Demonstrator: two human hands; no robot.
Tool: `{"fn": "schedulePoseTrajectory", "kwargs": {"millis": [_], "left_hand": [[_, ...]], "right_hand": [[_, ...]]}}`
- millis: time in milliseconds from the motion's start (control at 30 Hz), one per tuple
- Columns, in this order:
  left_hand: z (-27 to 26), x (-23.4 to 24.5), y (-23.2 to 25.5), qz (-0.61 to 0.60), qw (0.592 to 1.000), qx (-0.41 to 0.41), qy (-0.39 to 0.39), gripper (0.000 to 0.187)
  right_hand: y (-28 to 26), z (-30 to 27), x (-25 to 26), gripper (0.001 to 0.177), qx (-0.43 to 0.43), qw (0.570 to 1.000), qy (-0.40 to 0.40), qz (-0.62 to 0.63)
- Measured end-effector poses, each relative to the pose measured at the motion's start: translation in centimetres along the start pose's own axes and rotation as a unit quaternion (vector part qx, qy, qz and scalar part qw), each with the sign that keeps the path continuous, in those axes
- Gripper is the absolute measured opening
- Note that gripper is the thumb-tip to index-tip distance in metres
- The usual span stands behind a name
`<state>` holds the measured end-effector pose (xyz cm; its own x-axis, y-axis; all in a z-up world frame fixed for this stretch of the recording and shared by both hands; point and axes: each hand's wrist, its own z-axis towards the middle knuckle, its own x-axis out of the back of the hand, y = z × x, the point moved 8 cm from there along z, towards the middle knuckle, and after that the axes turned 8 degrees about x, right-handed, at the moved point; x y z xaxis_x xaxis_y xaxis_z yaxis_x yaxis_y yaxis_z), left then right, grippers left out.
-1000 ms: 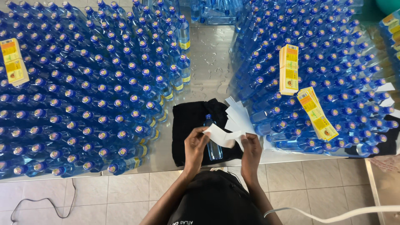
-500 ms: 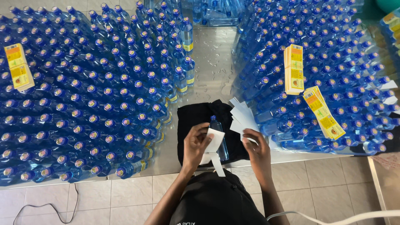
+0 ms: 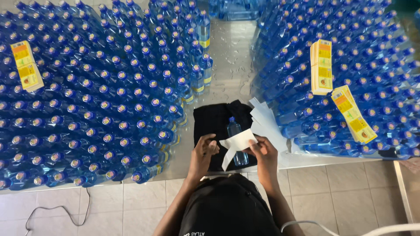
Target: The person repeatedly picks up blue plastic bottles from a large stack, places them on a black cloth, and applies yellow labels to them by hand. After labeling, the person places the bottles back onto the stack. The process is repeated continuously throughout the video.
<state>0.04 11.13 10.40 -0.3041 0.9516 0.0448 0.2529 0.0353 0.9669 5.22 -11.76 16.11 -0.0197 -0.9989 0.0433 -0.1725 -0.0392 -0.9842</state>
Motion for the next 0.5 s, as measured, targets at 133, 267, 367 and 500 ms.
{"fn": "schedulePoseTrajectory", "kwargs": {"millis": [133, 267, 367, 500], "left_hand": [[-1.5, -0.7, -4.9, -0.136, 0.973, 0.165, -0.087, 0.063], [-2.4, -2.2, -5.9, -0.333, 0.91, 0.223, -0.104, 0.051], [-1.9, -2.9, -5.3, -0.396, 0.891, 0.186, -0.124, 0.049], [-2.3, -3.6, 0.6, -0.321, 0.936, 0.047, -0.135, 0.047]], "right_hand": [[1.2, 0.6, 0.0, 0.018, 0.01, 0.996, 0.016, 0.083], [0.5, 0.9, -1.0, 0.021, 0.014, 0.996, 0.017, 0.089], [0.3, 0.5, -1.6, 0.022, 0.011, 0.998, 0.01, 0.061], [-1.2, 0.0, -2.7, 0.02, 0.039, 0.998, -0.022, 0.043]]}}
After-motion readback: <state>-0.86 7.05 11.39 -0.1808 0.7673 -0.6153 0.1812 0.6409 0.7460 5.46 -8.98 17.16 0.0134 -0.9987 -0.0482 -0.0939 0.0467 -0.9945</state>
